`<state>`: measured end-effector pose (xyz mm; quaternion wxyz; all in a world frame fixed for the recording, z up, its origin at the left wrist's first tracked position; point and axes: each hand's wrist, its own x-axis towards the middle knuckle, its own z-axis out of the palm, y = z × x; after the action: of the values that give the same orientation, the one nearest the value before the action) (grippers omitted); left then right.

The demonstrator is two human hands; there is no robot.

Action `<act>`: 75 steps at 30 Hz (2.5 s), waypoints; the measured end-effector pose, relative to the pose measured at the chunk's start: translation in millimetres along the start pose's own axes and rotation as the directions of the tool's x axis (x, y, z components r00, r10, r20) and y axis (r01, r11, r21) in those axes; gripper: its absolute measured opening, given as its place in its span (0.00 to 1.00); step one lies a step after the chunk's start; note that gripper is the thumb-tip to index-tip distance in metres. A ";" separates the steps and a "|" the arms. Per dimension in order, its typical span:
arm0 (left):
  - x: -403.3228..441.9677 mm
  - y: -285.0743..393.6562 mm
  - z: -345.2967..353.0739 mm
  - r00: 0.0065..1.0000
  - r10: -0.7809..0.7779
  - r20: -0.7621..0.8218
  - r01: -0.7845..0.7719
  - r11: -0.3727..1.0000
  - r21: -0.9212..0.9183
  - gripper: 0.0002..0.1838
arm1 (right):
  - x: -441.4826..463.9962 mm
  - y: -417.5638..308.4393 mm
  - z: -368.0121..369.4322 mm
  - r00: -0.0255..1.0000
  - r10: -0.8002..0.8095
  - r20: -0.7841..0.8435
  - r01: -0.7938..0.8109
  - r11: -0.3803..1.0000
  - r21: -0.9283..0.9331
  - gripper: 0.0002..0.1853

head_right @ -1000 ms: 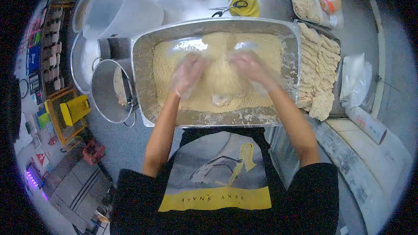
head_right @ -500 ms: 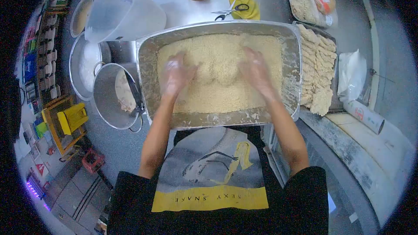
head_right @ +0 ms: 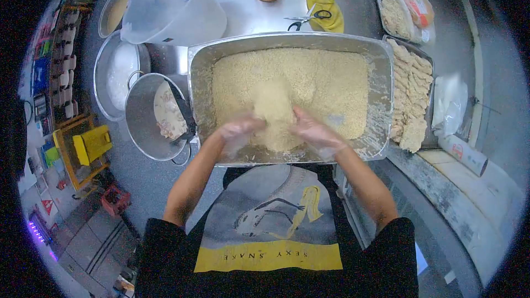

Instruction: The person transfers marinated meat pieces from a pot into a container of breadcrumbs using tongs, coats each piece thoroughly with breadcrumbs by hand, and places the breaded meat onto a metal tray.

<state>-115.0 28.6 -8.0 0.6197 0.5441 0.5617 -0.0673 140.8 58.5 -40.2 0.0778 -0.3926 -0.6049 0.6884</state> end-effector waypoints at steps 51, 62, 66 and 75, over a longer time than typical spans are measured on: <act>63.0 20.5 -23.9 0.955 0.152 -0.255 -0.106 0.977 0.185 0.42 | 61.0 11.2 -89.5 0.997 0.052 0.057 0.004 0.699 -0.716 0.35; -14.5 58.6 -18.5 0.830 0.418 -0.370 -0.209 0.847 0.488 0.22 | -9.5 -80.1 -83.1 0.969 -0.224 0.103 0.222 0.611 -0.760 0.16; -51.0 88.5 -20.2 0.644 0.555 -0.527 -0.172 0.776 0.607 0.18 | -21.1 -106.0 -66.4 0.921 -0.382 -0.083 0.120 0.479 -0.869 0.16; -21.9 20.6 67.7 0.880 0.252 -0.402 -0.001 0.848 0.529 0.13 | -57.3 8.3 -46.6 0.928 -0.342 -0.147 0.172 0.744 -0.646 0.22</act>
<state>-66.5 -25.5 6.1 0.3051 0.7265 0.6143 -0.0426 212.3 59.0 -20.1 0.1161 -0.3933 -0.8312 0.3755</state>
